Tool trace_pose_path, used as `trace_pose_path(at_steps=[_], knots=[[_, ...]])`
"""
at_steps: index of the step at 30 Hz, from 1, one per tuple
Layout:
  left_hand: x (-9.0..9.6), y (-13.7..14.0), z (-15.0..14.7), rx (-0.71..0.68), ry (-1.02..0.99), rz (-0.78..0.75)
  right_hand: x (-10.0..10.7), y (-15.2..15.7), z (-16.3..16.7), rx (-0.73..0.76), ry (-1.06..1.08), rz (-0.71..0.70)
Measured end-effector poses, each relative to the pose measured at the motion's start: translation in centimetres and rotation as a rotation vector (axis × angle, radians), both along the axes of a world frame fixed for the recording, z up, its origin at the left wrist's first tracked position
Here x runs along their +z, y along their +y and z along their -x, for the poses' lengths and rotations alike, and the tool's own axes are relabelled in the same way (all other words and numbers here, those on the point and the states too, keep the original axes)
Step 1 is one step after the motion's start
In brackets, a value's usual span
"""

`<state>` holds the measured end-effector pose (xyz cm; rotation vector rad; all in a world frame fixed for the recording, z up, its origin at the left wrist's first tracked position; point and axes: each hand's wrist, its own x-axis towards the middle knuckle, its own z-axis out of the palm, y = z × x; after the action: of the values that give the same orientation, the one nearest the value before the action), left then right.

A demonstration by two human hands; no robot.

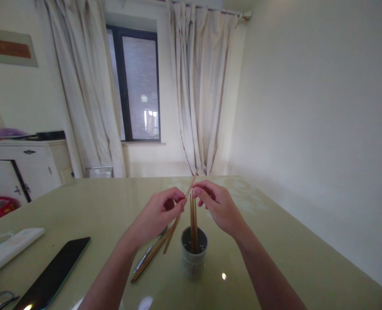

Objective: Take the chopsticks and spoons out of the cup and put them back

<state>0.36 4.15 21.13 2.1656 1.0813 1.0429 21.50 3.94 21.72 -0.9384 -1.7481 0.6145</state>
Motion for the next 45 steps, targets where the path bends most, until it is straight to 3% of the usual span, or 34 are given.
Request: trace_pose_path(at_steps=[3,6,8,10,13,15,18,24,32,36,39,42,45], knots=[[0.8,-1.2,-1.2,-0.053,-0.057,-0.017,0.2,-0.5,0.4,0.052,0.087,0.005],[0.4,-0.6,-1.3,-0.041,-0.042,-0.021,0.6,-0.6,-0.1,0.044,0.159,0.019],[-0.5,0.5,-0.7,0.032,0.066,-0.033,0.9,-0.5,-0.8,0.004,0.18,0.003],[-2.1,1.8,0.1,0.14,0.295,-0.005,1.2,-0.5,-1.8,-0.049,0.172,-0.019],[-4.9,3.2,1.1,0.25,0.714,0.151,1.3,-0.2,-2.9,-0.116,0.105,-0.029],[-6.5,3.6,1.4,0.267,0.858,0.241,1.1,0.1,-3.3,-0.133,0.023,-0.001],[-7.8,3.8,1.3,0.273,0.91,0.285,0.5,0.7,-3.2,-0.138,-0.144,0.054],[-8.4,3.9,1.3,0.279,0.978,0.315,-1.5,2.0,-2.3,-0.16,-0.363,0.124],[-9.6,4.2,1.5,0.253,0.954,0.3,-3.5,3.0,-1.5,-0.165,-0.505,0.244],[-9.9,4.3,1.4,0.232,0.913,0.29,-3.1,2.7,-1.7,-0.183,-0.548,0.275],[-9.1,4.8,2.0,0.214,0.867,0.277,-2.0,2.0,-2.1,-0.268,-0.56,0.219],[-6.8,4.8,3.1,0.2,0.612,0.239,-0.7,1.0,-2.0,-0.313,-0.47,0.105],[-3.6,3.5,3.2,0.131,0.168,0.216,0.1,0.1,-1.2,-0.208,-0.307,0.057]])
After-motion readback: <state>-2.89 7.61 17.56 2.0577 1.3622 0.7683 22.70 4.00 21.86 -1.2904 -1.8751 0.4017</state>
